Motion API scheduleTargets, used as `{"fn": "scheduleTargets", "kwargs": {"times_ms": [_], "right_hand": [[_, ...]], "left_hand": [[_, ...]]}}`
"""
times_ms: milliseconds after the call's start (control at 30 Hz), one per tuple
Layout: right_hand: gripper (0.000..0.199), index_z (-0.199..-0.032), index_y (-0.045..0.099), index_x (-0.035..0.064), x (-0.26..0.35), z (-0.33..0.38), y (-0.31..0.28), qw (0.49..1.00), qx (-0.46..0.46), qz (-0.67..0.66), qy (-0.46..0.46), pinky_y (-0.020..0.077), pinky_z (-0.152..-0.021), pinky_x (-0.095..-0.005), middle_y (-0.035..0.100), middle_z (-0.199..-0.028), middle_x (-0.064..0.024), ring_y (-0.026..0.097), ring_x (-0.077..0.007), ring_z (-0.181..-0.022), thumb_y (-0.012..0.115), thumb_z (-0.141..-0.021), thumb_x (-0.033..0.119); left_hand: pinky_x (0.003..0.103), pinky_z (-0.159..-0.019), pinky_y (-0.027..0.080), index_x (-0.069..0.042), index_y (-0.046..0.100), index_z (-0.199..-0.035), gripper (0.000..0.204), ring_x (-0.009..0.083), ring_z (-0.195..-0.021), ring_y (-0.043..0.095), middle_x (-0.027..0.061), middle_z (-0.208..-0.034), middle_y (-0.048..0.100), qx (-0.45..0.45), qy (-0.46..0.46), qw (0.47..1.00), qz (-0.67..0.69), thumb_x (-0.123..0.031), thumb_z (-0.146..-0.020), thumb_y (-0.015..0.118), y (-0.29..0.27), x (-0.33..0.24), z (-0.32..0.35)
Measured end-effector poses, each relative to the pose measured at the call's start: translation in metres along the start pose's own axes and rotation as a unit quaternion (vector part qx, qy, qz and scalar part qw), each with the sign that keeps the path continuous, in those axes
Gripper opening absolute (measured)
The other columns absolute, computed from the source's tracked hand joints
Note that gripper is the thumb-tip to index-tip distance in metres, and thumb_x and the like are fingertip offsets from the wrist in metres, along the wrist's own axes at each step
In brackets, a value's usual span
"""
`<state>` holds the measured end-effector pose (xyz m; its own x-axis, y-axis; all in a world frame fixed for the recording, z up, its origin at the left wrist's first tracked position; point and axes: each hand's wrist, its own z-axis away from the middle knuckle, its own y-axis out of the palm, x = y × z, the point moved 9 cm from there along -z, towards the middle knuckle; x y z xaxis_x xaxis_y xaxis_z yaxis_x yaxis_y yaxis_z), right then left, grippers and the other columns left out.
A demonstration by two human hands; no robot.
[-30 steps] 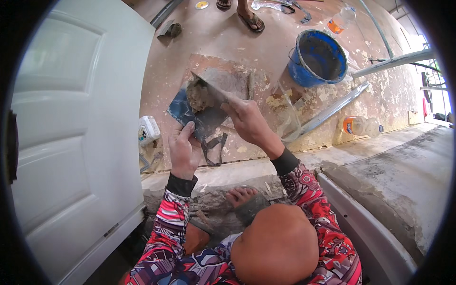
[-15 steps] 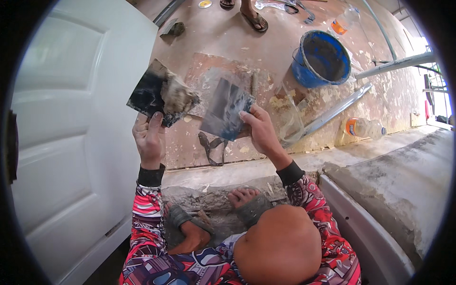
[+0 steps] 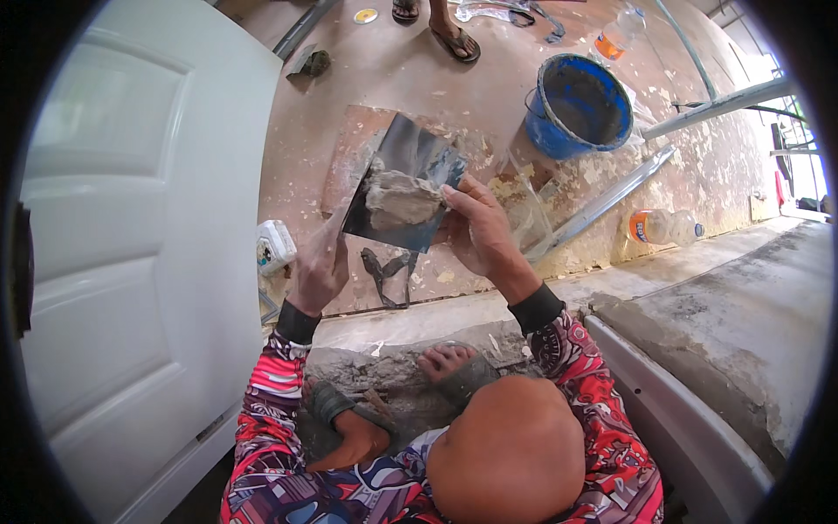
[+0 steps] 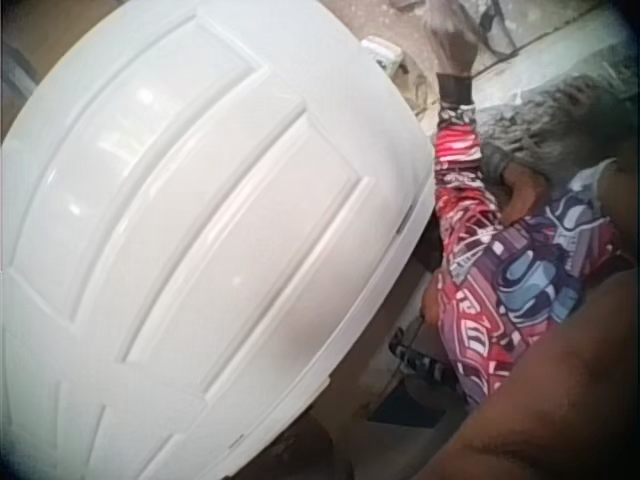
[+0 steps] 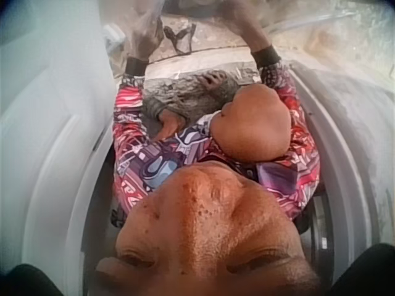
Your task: The person scoops plaster onto metal putty knives and applies it to the wall edge along the door frame.
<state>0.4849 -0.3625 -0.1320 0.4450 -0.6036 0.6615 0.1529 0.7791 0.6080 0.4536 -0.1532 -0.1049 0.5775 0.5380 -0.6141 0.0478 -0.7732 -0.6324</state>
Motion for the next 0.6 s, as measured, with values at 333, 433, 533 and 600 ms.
{"fn": "scheduleTargets", "kwargs": {"times_ms": [333,433,533,600], "right_hand": [[0.012,-0.104,0.054,0.0026,-0.005,-0.009,-0.025,0.993,0.012,0.114,-0.003,0.0609,-0.068,-0.0376,0.065,-0.097,-0.0094,0.070,-0.0204,-0.078,0.051,-0.099,0.013],[0.014,-0.106,0.055,0.0021,-0.026,-0.020,-0.046,0.993,0.004,0.117,0.007,0.0609,-0.069,-0.0361,0.065,-0.098,-0.0088,0.070,-0.0198,-0.080,0.050,-0.099,0.014],[0.016,-0.108,0.056,0.0016,-0.025,-0.017,-0.033,0.994,0.023,0.109,0.002,0.0609,-0.070,-0.0357,0.066,-0.099,-0.0083,0.070,-0.0200,-0.082,0.050,-0.099,0.014],[0.017,-0.109,0.056,0.0014,-0.024,-0.014,-0.025,0.995,0.035,0.094,0.007,0.0609,-0.070,-0.0358,0.066,-0.099,-0.0080,0.070,-0.0200,-0.082,0.050,-0.099,0.014]], "left_hand": [[0.020,-0.049,0.034,-0.002,0.059,-0.083,0.013,0.0015,-0.056,0.046,-0.0032,-0.067,0.059,-0.200,-0.391,0.818,0.372,-0.008,-0.095,0.058,-0.007,0.067,0.036],[0.020,-0.047,0.032,-0.004,0.061,-0.086,0.008,0.0024,-0.052,0.044,-0.0044,-0.063,0.054,-0.221,-0.351,0.837,0.359,-0.008,-0.093,0.062,-0.017,0.049,0.019],[0.020,-0.048,0.030,-0.004,0.060,-0.087,0.007,0.0013,-0.053,0.041,-0.0051,-0.062,0.051,-0.204,-0.326,0.878,0.286,-0.007,-0.093,0.061,-0.028,0.039,0.015],[0.020,-0.049,0.029,-0.004,0.058,-0.087,0.007,0.0005,-0.055,0.038,-0.0059,-0.063,0.048,-0.209,-0.307,0.891,0.263,-0.005,-0.094,0.060,-0.034,0.031,0.014]]}}
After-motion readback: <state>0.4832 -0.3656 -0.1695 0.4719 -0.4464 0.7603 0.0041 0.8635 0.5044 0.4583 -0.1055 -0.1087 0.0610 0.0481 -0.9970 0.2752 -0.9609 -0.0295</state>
